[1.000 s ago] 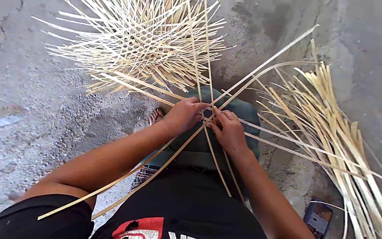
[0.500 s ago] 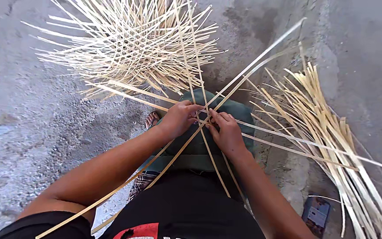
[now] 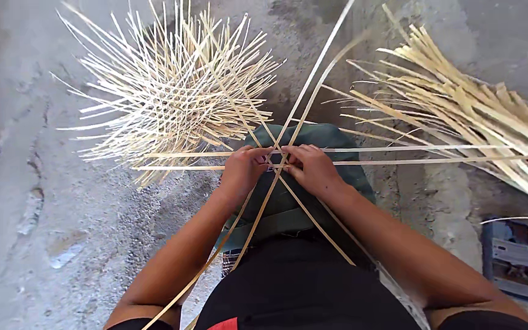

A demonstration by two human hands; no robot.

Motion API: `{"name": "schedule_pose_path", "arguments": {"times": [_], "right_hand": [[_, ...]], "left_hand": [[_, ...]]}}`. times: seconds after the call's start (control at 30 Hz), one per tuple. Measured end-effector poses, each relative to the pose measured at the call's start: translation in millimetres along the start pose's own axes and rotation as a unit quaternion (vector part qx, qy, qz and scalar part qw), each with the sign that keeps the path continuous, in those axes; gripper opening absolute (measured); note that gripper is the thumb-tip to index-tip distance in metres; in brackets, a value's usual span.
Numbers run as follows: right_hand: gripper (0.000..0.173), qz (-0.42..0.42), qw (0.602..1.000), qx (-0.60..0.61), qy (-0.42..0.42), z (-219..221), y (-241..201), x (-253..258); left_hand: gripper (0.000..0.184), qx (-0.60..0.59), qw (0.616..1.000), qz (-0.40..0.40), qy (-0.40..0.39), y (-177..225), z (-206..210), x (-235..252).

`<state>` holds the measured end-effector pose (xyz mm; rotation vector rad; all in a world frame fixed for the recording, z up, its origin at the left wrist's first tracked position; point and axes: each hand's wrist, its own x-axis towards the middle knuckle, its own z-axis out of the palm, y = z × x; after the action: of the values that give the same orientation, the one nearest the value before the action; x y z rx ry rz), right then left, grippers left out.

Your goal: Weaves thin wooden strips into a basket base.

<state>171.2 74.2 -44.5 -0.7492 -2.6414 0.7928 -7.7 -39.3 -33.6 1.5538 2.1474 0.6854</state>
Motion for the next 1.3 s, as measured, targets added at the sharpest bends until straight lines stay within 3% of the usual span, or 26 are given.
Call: {"name": "schedule_pose_path", "arguments": {"times": [0.13,0.23,0.33,0.4,0.5,0.6,0.67,0.73,0.87,1.0,1.1,1.2,1.27,1.3], "right_hand": [[0.045,0.072,0.992,-0.033,-0.094,-20,-15,10],[0.044,0.069,0.987,-0.063,-0.129,-42,-24,21],[0.044,-0.022,0.993,-0.102,-0.056,-81,-35,45],[0.042,-0.107,0.983,-0.146,0.026,-115,-42,70],[0.042,-0.204,0.951,-0.208,0.107,-170,-56,112],[0.050,-0.275,0.913,-0.266,0.139,-216,-78,141],[0.054,-0.318,0.892,-0.292,0.135,-233,-90,153],[0.053,-0.345,0.886,-0.293,0.101,-236,-96,159],[0.044,-0.321,0.908,-0.266,0.043,-191,-77,137],[0.040,-0.235,0.949,-0.206,0.027,-92,-48,63],[0.031,-0.199,0.972,-0.122,-0.006,-14,-10,6],[0.036,-0.208,0.977,-0.054,0.007,23,18,-25],[0.038,-0.220,0.974,-0.042,0.005,24,21,-24],[0.038,-0.226,0.973,-0.037,0.001,24,20,-23]], "left_hand": [[0.036,0.105,0.994,0.034,-0.025,16,-35,8],[0.032,0.077,0.990,0.056,-0.108,0,-77,29],[0.014,-0.074,0.971,0.058,-0.218,-5,-115,48],[0.011,-0.194,0.950,0.052,-0.238,11,-138,49],[0.031,-0.277,0.941,0.105,-0.164,44,-155,43],[0.052,-0.268,0.957,0.110,-0.023,74,-144,42],[0.055,-0.295,0.950,0.091,0.048,85,-129,44],[0.056,-0.349,0.932,0.076,0.058,85,-116,42],[0.057,-0.408,0.910,0.029,-0.070,50,-95,21],[0.055,-0.397,0.892,-0.049,-0.212,1,-45,-28],[0.052,-0.395,0.890,-0.088,-0.208,-18,4,-77],[0.056,-0.192,0.965,-0.071,-0.162,3,1,-94],[0.065,-0.004,0.987,-0.065,-0.144,26,-14,-87],[0.060,0.052,0.991,-0.053,-0.109,33,-16,-83]]}}
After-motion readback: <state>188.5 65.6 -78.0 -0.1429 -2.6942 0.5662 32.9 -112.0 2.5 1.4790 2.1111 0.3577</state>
